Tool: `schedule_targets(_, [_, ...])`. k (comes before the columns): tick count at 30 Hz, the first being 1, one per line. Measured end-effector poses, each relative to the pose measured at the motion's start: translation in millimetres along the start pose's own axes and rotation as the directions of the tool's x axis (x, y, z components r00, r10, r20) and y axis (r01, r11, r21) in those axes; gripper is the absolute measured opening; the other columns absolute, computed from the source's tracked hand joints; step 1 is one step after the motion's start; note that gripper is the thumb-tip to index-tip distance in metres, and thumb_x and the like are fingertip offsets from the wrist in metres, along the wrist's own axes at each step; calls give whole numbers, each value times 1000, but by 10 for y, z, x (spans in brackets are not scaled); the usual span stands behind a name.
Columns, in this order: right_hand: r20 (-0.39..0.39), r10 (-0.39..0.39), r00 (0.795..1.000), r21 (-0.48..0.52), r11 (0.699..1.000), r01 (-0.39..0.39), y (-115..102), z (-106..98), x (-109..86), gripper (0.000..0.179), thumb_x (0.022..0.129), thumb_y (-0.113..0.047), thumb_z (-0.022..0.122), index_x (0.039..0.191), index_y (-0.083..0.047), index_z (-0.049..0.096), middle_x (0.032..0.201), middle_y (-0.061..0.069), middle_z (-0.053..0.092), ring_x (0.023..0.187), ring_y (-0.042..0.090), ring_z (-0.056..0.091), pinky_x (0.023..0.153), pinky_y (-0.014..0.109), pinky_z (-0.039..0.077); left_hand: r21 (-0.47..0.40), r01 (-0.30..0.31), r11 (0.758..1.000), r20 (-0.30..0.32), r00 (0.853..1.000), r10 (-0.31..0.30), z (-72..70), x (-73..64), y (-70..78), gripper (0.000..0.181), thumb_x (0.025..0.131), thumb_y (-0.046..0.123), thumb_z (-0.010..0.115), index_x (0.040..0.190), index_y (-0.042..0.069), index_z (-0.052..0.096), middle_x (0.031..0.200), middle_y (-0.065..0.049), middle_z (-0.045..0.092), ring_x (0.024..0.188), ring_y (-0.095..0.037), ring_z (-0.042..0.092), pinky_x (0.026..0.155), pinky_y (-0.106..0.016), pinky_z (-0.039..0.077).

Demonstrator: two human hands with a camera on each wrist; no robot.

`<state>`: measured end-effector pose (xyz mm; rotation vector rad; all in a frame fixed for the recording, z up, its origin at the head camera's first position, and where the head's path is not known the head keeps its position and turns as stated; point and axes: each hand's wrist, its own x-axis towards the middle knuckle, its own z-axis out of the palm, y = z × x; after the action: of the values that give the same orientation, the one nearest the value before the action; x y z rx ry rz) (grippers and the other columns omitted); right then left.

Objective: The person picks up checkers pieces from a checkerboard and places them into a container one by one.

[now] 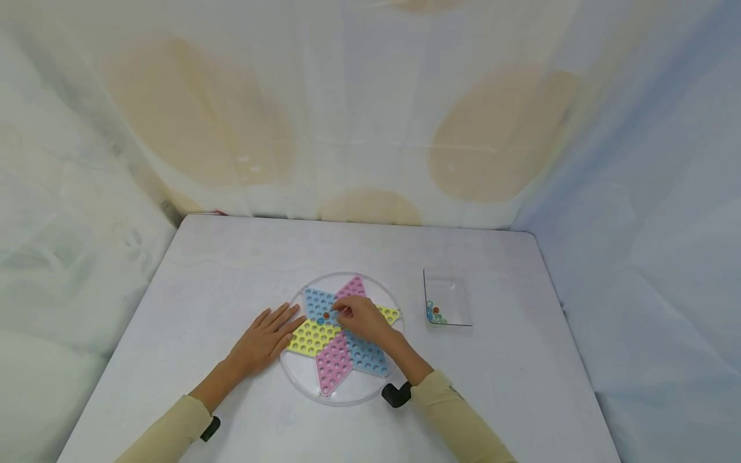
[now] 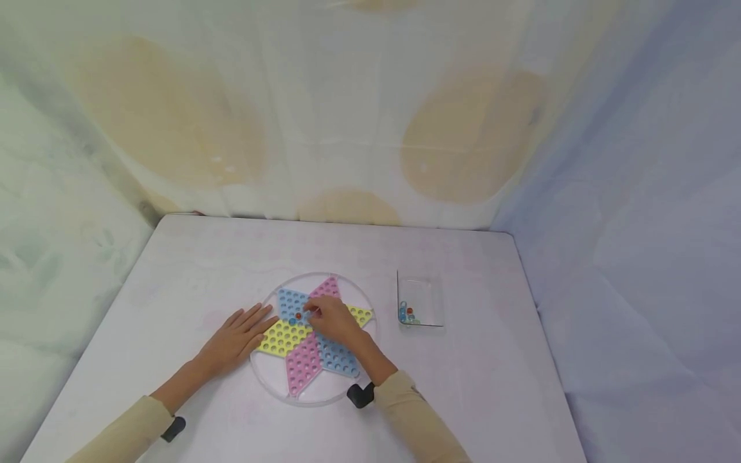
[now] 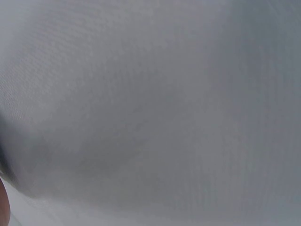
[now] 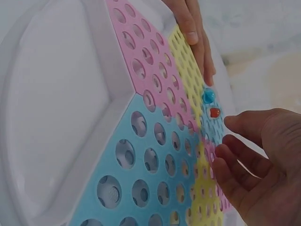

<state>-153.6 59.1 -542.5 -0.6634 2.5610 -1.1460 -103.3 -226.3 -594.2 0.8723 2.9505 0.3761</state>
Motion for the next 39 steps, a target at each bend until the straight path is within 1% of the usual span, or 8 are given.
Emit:
schedule_targets(4, [8, 1, 1000, -4, 1000, -1, 29, 46, 39, 23, 94, -9, 67, 116, -7, 71, 105, 1, 69, 88, 8, 60, 80, 23, 52, 7, 0, 1000, 4, 1000, 0, -12, 0, 7, 53, 105, 36, 46, 156, 23, 38, 164, -2, 24, 151, -26, 15, 119, -52, 13])
schedule_targets(9, [1, -1, 1000, -50, 999, 1, 43, 89, 84, 25, 93, -11, 68, 117, -8, 71, 106, 1, 69, 87, 9, 60, 78, 23, 51, 12, -5, 1000, 3, 1000, 5, -25, 3, 11, 53, 105, 36, 46, 156, 22, 38, 164, -3, 24, 151, -27, 16, 119, -52, 15])
schedule_targets(14, [-1, 17, 1000, -111, 994, -17, 5, 123, 121, 23, 93, -14, 69, 115, -12, 72, 95, -6, 65, 78, 8, 54, 70, 21, 47, 21, -1, 1000, 11, 1000, 1, -14, 7, 0, 53, 106, 36, 45, 156, 23, 37, 164, -2, 24, 151, -26, 15, 119, -52, 14])
schedule_targets(17, [-5, 14, 1000, -143, 990, -15, -16, 144, 136, 20, 93, -15, 69, 113, -14, 73, 90, -7, 62, 75, 8, 51, 67, 22, 45, 18, -4, 1000, 7, 1000, 4, -8, 3, -3, 52, 106, 36, 45, 156, 23, 38, 164, -3, 24, 151, -26, 16, 119, -52, 14])
schedule_targets(23, [-29, -18, 999, -192, 981, 13, -39, 178, 152, 19, 94, -20, 70, 112, -16, 73, 91, -6, 62, 77, 8, 53, 69, 23, 46, 13, -11, 1000, -9, 1000, 11, -6, 0, -21, 52, 106, 34, 45, 155, 22, 39, 163, -3, 26, 150, -27, 17, 119, -52, 15])
schedule_targets(31, [-34, -7, 999, -235, 972, -1, -49, 202, 169, 17, 94, -25, 71, 110, -18, 74, 95, -5, 65, 84, 8, 57, 72, 23, 49, 14, -18, 1000, -6, 1000, 18, 13, 4, -37, 51, 106, 34, 45, 156, 22, 39, 164, -3, 25, 150, -26, 17, 119, -52, 15])
schedule_targets(39, [-32, 0, 999, -240, 971, -8, -48, 213, 169, 14, 94, -25, 72, 107, -19, 75, 95, -5, 64, 84, 8, 57, 70, 22, 48, 11, -21, 1000, -14, 1000, 21, 2, 1, -14, 51, 106, 32, 46, 155, 21, 40, 163, -5, 27, 150, -27, 18, 118, -53, 16])
